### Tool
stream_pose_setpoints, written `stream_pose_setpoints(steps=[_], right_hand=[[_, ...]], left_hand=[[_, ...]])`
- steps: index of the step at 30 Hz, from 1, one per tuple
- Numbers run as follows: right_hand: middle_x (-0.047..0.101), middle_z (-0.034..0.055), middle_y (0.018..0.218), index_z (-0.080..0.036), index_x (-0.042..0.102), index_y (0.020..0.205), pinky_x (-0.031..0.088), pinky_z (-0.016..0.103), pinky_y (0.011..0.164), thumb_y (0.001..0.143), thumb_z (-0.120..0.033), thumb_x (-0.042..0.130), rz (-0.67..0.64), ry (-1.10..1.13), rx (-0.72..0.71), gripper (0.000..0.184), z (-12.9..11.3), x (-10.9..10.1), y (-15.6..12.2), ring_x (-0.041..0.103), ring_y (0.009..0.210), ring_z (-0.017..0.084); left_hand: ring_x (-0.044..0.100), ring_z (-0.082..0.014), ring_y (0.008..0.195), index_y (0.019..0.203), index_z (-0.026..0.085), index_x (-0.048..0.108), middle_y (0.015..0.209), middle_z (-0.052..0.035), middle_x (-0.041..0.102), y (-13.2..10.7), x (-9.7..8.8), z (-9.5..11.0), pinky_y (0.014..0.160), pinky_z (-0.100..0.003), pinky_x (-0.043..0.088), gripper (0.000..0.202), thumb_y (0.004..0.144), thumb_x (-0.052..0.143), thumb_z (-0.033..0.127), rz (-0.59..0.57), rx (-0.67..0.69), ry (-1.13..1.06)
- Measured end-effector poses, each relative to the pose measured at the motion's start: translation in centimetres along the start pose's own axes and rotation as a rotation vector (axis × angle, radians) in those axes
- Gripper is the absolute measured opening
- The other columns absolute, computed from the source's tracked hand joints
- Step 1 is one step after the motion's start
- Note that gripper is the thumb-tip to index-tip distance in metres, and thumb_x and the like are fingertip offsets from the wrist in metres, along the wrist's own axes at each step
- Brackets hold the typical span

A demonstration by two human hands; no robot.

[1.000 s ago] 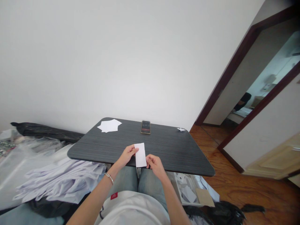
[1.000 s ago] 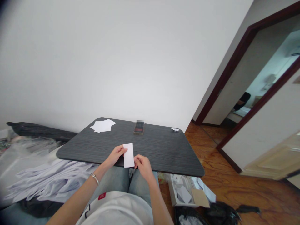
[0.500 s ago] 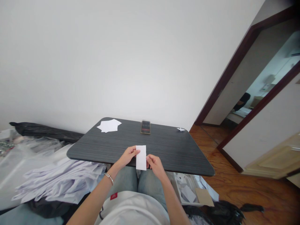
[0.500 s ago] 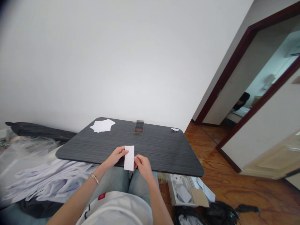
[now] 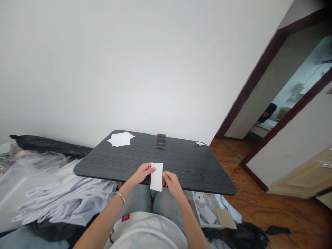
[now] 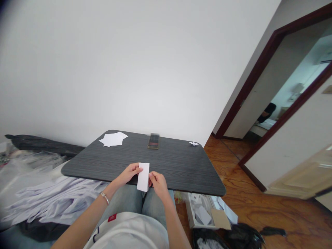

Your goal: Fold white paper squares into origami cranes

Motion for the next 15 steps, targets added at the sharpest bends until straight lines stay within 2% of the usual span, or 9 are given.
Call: stream_pose_setpoints(steps=[4, 8, 10, 15], right_hand=[[0.053, -0.0025, 0.048, -0.018, 0.052, 0.061, 0.034, 0.019, 0.043, 0.087, -0.036, 0.043, -0.006, 0.016, 0.012, 0.033, -0.28, 0.11, -0.07, 0.048, 0.044, 0.011], [0.055, -0.0033, 0.051, -0.018, 0.056, 0.066, 0.037, 0.02, 0.045, 0.08, -0.027, 0.05, -0.015, 0.033, 0.024, 0.018, -0.41, 0.36, -0.17, 0.051, 0.045, 0.011], [0.057, -0.0026, 0.052, -0.017, 0.057, 0.063, 0.039, 0.021, 0.047, 0.077, -0.024, 0.052, -0.002, 0.025, 0.026, 0.017, -0.26, 0.33, -0.18, 0.052, 0.047, 0.012], [0.056, -0.0022, 0.049, -0.018, 0.054, 0.06, 0.038, 0.021, 0.045, 0.079, -0.032, 0.051, 0.097, 0.01, 0.034, 0.024, 0.56, -0.15, -0.13, 0.051, 0.044, 0.012]], left_hand=[[0.055, -0.0134, 0.06, 0.086, 0.011, 0.064, 0.069, -0.0025, 0.065, 0.06, 0.05, -0.2, 0.06, -0.024, 0.041, 0.031, 0.073, 0.063, 0.04, -0.017, -0.006, -0.004], [0.055, -0.0133, 0.061, 0.084, 0.011, 0.062, 0.068, -0.0025, 0.064, 0.12, 0.09, -0.36, 0.061, -0.024, 0.041, 0.031, 0.073, 0.063, 0.04, -0.021, -0.006, 0.007], [0.054, -0.0122, 0.059, 0.083, 0.012, 0.059, 0.066, -0.001, 0.062, 0.18, 0.08, -0.38, 0.059, -0.023, 0.04, 0.03, 0.073, 0.063, 0.04, -0.015, -0.001, 0.011], [0.05, -0.0076, 0.058, 0.09, 0.017, 0.05, 0.074, 0.0031, 0.056, 0.28, -0.9, 0.3, 0.056, -0.019, 0.037, 0.037, 0.064, 0.073, 0.029, 0.136, 0.095, 0.114]])
Point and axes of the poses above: each hand's wrist, its own y-axis towards the middle knuckle, its own x-axis out of the palm, z = x × y, the point moved 7 cm from there along y, towards the middle knuckle
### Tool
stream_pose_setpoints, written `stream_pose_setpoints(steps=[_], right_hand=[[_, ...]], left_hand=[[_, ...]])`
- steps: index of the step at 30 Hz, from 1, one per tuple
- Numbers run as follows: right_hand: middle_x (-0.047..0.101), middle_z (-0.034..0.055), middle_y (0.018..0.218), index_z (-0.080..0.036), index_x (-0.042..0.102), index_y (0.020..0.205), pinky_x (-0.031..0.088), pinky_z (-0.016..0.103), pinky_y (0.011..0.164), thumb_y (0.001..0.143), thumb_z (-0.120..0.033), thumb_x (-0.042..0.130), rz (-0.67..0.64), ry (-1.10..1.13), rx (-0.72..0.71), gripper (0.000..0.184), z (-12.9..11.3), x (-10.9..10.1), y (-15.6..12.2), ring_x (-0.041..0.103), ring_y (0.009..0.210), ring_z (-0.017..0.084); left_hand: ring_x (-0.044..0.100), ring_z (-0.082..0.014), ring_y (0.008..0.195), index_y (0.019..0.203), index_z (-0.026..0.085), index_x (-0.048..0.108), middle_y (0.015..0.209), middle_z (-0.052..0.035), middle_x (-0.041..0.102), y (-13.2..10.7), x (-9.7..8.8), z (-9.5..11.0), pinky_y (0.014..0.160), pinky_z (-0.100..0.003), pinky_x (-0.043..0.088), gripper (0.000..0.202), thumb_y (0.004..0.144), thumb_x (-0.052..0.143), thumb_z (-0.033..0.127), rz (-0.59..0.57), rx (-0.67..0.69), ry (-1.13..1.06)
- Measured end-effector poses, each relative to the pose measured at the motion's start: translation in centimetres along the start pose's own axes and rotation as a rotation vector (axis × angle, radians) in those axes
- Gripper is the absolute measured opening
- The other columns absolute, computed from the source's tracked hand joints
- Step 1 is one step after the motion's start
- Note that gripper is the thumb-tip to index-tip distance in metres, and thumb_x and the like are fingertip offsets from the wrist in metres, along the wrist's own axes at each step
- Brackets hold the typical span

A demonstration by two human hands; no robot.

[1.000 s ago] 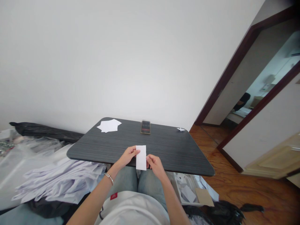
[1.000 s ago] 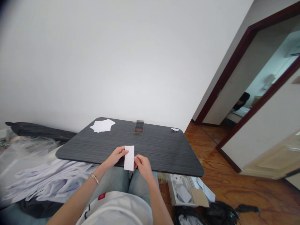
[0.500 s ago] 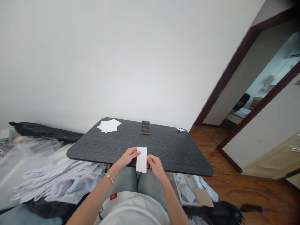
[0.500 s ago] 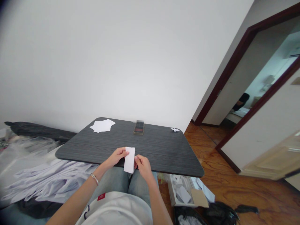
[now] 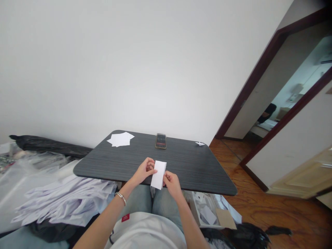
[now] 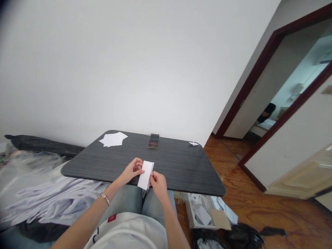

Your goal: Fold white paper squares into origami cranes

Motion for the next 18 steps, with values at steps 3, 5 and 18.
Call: stream_pose_setpoints(steps=[3, 5, 18], right_hand=[[0.055, -0.0024, 0.047, -0.018, 0.054, 0.06, 0.037, 0.021, 0.043, 0.079, -0.039, 0.051, 0.074, -0.014, 0.0, 0.029, 0.2, -0.3, 0.1, 0.049, 0.043, 0.012], [0.055, -0.0022, 0.047, -0.018, 0.056, 0.061, 0.036, 0.02, 0.043, 0.079, -0.042, 0.052, 0.104, -0.021, -0.002, 0.03, 0.1, -0.5, 0.1, 0.049, 0.043, 0.012], [0.057, 0.0, 0.055, -0.016, 0.063, 0.065, 0.033, 0.02, 0.042, 0.076, -0.041, 0.053, 0.167, -0.084, -0.049, 0.029, -1.3, -1.2, -0.3, 0.047, 0.05, 0.012]], left_hand=[[0.047, -0.0079, 0.059, 0.083, 0.015, 0.054, 0.073, 0.0024, 0.053, 0.0, 0.1, 0.4, 0.055, -0.019, 0.035, 0.028, 0.065, 0.071, 0.029, -0.006, 0.036, 0.158], [0.047, -0.0091, 0.06, 0.079, 0.013, 0.058, 0.07, 0.0011, 0.053, -0.1, 0.4, 0.6, 0.055, -0.02, 0.034, 0.022, 0.071, 0.065, 0.033, -0.045, 0.038, 0.23], [0.045, -0.0096, 0.056, 0.082, 0.013, 0.059, 0.063, 0.0026, 0.053, -0.4, 1.1, 0.9, 0.052, -0.02, 0.032, 0.03, 0.068, 0.067, 0.038, -0.105, -0.008, 0.18]])
Point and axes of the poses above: each hand's wrist, its own y-axis towards the middle knuckle, its own x-axis out of the palm, z = x × y, the point moved 7 cm from there along y, towards the middle knuckle
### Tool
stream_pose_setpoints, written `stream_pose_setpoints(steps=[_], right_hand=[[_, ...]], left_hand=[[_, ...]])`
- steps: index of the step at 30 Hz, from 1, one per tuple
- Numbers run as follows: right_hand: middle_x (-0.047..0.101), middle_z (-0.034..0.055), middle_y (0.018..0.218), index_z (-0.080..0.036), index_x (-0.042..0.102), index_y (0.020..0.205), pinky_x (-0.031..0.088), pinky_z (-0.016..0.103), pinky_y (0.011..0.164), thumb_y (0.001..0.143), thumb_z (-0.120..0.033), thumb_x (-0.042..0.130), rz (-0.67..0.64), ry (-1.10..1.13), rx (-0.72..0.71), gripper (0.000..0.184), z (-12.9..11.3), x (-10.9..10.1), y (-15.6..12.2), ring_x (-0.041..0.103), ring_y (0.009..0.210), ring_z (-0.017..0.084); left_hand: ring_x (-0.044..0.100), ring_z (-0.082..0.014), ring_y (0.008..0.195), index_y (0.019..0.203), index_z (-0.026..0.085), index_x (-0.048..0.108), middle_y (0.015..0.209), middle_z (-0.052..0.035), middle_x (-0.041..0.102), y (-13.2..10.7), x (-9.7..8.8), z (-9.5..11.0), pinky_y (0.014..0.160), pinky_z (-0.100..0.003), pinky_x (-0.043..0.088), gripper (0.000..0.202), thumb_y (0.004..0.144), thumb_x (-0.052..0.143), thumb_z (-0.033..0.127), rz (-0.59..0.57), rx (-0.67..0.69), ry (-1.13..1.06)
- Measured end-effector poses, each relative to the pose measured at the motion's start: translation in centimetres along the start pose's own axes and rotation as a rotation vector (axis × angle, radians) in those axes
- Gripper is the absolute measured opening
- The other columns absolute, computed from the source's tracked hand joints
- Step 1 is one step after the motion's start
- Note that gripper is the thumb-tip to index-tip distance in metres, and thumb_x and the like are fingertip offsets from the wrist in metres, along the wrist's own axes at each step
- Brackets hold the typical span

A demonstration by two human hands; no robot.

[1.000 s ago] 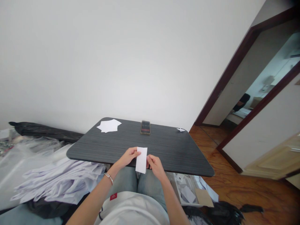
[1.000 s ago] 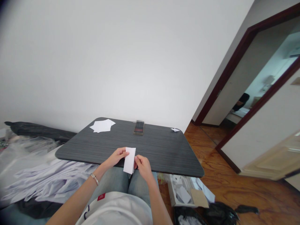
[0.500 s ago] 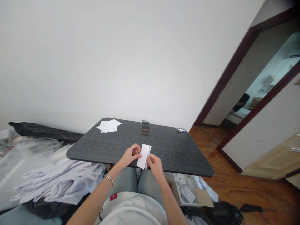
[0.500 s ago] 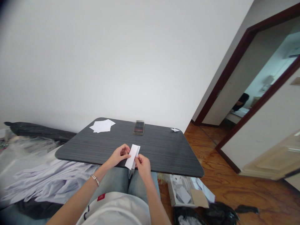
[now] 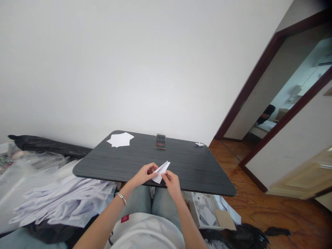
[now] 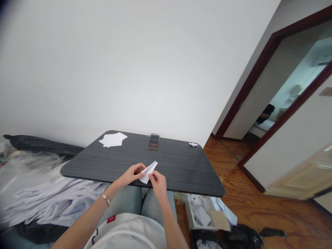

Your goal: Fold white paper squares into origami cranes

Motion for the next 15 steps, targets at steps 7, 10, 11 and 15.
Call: stream_pose_setpoints(steps=[7, 10, 11, 15], right_hand=[[0.046, -0.0046, 0.048, -0.017, 0.05, 0.062, 0.029, 0.018, 0.034, 0.076, -0.041, 0.053, 0.056, 0.104, 0.089, 0.027, 1.2, -0.2, 0.0, 0.036, 0.038, 0.008], [0.042, -0.0063, 0.046, -0.019, 0.045, 0.062, 0.028, 0.018, 0.033, 0.077, -0.04, 0.051, 0.08, 0.115, 0.097, 0.027, 1.5, -0.3, 0.1, 0.035, 0.036, 0.007], [0.042, -0.0066, 0.046, -0.019, 0.044, 0.061, 0.028, 0.018, 0.032, 0.077, -0.04, 0.051, 0.084, 0.119, 0.099, 0.028, 1.6, -0.4, 0.1, 0.035, 0.035, 0.007], [0.042, -0.007, 0.045, -0.019, 0.043, 0.06, 0.027, 0.018, 0.032, 0.077, -0.041, 0.052, 0.092, 0.134, 0.103, 0.029, 1.6, -0.4, 0.1, 0.035, 0.033, 0.006]], left_hand=[[0.037, -0.0084, 0.052, 0.063, 0.016, 0.043, 0.057, 0.005, 0.043, -0.1, -2.4, -1.2, 0.049, -0.02, 0.025, 0.035, 0.073, 0.057, 0.047, 0.251, -0.004, -0.118], [0.036, -0.008, 0.051, 0.063, 0.016, 0.042, 0.056, 0.0053, 0.043, -0.2, -2.7, -1.4, 0.049, -0.02, 0.024, 0.036, 0.072, 0.058, 0.047, 0.293, -0.009, -0.162], [0.036, -0.0079, 0.051, 0.062, 0.016, 0.042, 0.055, 0.0054, 0.043, -0.3, -2.7, -1.4, 0.049, -0.02, 0.024, 0.036, 0.071, 0.059, 0.046, 0.297, -0.01, -0.174], [0.037, -0.0075, 0.05, 0.061, 0.016, 0.043, 0.054, 0.0058, 0.044, -0.4, -2.7, -1.3, 0.048, -0.02, 0.024, 0.035, 0.07, 0.063, 0.044, 0.31, -0.015, -0.219]])
Point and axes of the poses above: each hand's wrist, its own y-axis towards the middle knuckle, its own x-axis out of the palm, z = x × y, the point moved 7 cm from there along y, towards the middle knuckle
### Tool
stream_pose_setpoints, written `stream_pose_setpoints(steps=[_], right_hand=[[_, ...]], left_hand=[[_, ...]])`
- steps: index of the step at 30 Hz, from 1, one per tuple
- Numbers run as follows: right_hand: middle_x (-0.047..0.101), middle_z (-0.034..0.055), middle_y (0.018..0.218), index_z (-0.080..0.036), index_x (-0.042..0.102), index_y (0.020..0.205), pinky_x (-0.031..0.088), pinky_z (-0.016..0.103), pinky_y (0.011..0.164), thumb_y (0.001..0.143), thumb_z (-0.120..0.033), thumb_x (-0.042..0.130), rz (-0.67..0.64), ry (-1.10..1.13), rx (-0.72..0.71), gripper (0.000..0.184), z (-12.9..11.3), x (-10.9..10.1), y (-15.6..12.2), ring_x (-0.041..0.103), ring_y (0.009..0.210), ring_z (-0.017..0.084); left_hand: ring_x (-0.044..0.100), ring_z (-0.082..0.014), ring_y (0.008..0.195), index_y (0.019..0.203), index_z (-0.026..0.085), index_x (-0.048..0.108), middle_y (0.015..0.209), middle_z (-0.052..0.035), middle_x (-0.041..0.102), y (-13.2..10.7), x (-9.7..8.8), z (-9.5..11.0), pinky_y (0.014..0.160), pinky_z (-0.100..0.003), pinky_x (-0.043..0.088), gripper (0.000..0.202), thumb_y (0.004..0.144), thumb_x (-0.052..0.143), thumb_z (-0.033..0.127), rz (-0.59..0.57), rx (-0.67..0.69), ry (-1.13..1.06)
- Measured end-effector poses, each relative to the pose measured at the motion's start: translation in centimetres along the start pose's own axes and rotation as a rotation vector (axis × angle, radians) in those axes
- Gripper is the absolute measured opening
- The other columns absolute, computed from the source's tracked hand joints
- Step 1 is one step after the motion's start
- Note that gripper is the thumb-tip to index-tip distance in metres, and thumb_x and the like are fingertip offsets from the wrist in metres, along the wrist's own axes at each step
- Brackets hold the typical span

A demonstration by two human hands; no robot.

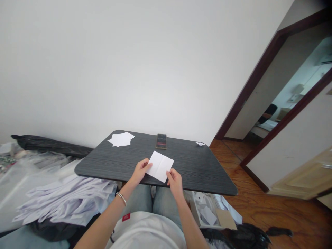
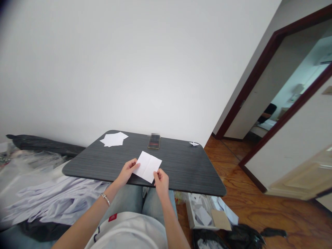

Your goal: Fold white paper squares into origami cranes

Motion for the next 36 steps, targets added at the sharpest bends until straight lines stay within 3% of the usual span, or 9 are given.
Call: stream_pose_setpoints(steps=[4, 9, 16, 19, 21, 23, 27, 32, 36], right_hand=[[0.042, -0.0076, 0.045, -0.019, 0.043, 0.06, 0.026, 0.018, 0.032, 0.078, -0.042, 0.051, -0.007, 0.015, 0.003, 0.03, 0.1, 0.0, 0.0, 0.035, 0.033, 0.006], [0.042, -0.0077, 0.044, -0.019, 0.044, 0.061, 0.024, 0.018, 0.031, 0.077, -0.043, 0.052, -0.063, 0.032, 0.008, 0.03, 0.1, 0.3, 0.0, 0.034, 0.032, 0.006], [0.044, -0.0066, 0.048, -0.018, 0.046, 0.063, 0.026, 0.016, 0.03, 0.078, -0.043, 0.052, -0.092, 0.058, 0.013, 0.03, 0.3, 0.3, 0.1, 0.033, 0.033, 0.005], [0.049, -0.0047, 0.061, -0.017, 0.052, 0.088, 0.028, 0.016, 0.03, 0.079, -0.039, 0.052, -0.044, 0.105, 0.0, 0.024, 0.1, 0.1, 0.1, 0.035, 0.035, 0.005], [0.053, -0.002, 0.075, -0.02, 0.044, 0.118, 0.032, 0.016, 0.031, 0.079, -0.034, 0.051, -0.013, 0.139, -0.033, 0.042, -0.3, -0.2, -0.1, 0.037, 0.039, 0.005], [0.055, 0.0011, 0.089, -0.025, 0.039, 0.129, 0.036, 0.017, 0.033, 0.08, -0.028, 0.049, -0.048, 0.124, -0.083, 0.05, -0.8, 0.0, -0.4, 0.039, 0.041, 0.005], [0.055, 0.004, 0.09, -0.022, 0.067, 0.102, 0.041, 0.02, 0.039, 0.082, -0.025, 0.042, -0.197, 0.064, -0.159, 0.032, -1.1, 0.7, -0.7, 0.047, 0.05, 0.008], [0.063, 0.0046, 0.094, -0.024, 0.068, 0.101, 0.049, 0.025, 0.057, 0.078, -0.016, 0.044, -0.211, 0.034, -0.192, 0.034, -0.9, 0.5, -0.5, 0.059, 0.068, 0.015], [0.068, 0.0048, 0.102, -0.024, 0.07, 0.098, 0.046, 0.036, 0.084, 0.072, -0.009, 0.047, -0.205, 0.024, -0.207, 0.038, -0.8, 0.4, -0.6, 0.06, 0.095, 0.022]], left_hand=[[0.042, -0.0072, 0.05, 0.066, 0.016, 0.047, 0.056, 0.006, 0.048, 0.0, 0.0, 0.3, 0.049, -0.019, 0.028, 0.031, 0.07, 0.064, 0.041, 0.016, -0.008, -0.053], [0.057, -0.0118, 0.06, 0.099, 0.018, 0.049, 0.075, 0.0016, 0.062, -0.1, 0.6, 0.5, 0.054, -0.021, 0.041, 0.045, 0.065, 0.07, 0.037, -0.042, -0.054, -0.138], [0.062, -0.0155, 0.061, 0.089, 0.013, 0.055, 0.072, -0.0025, 0.068, -0.3, 0.7, -0.2, 0.057, -0.024, 0.046, 0.039, 0.064, 0.072, 0.038, -0.083, -0.116, -0.163], [0.063, -0.0155, 0.061, 0.089, 0.013, 0.055, 0.072, -0.0025, 0.069, -0.3, 0.6, -0.2, 0.057, -0.024, 0.046, 0.038, 0.065, 0.071, 0.037, -0.071, -0.104, -0.153], [0.063, -0.0154, 0.061, 0.088, 0.013, 0.055, 0.072, -0.0025, 0.069, -0.2, 0.5, -0.2, 0.056, -0.023, 0.046, 0.037, 0.065, 0.071, 0.036, -0.052, -0.105, -0.13], [0.063, -0.0155, 0.059, 0.085, 0.013, 0.055, 0.071, -0.0025, 0.07, -0.2, 0.4, -0.3, 0.054, -0.023, 0.046, 0.036, 0.064, 0.072, 0.036, -0.029, -0.112, -0.112], [0.063, -0.0153, 0.057, 0.085, 0.013, 0.055, 0.071, -0.0029, 0.07, -0.1, 0.4, -0.4, 0.052, -0.023, 0.046, 0.037, 0.062, 0.072, 0.037, -0.025, -0.125, -0.108], [0.061, -0.0139, 0.055, 0.091, 0.013, 0.055, 0.068, -0.0023, 0.068, -0.3, 0.8, -0.2, 0.05, -0.021, 0.044, 0.041, 0.063, 0.073, 0.036, -0.074, -0.145, -0.117], [0.055, -0.0105, 0.047, 0.127, 0.018, 0.039, 0.064, 0.0011, 0.066, -0.6, 1.3, 0.3, 0.045, -0.018, 0.038, 0.072, 0.065, 0.071, 0.036, -0.133, -0.139, -0.137]])
Point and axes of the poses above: each hand's wrist, its own y-axis towards the middle knuckle, its own x-axis out of the palm, z = x × y, the point moved 7 cm from there along y, towards the middle knuckle
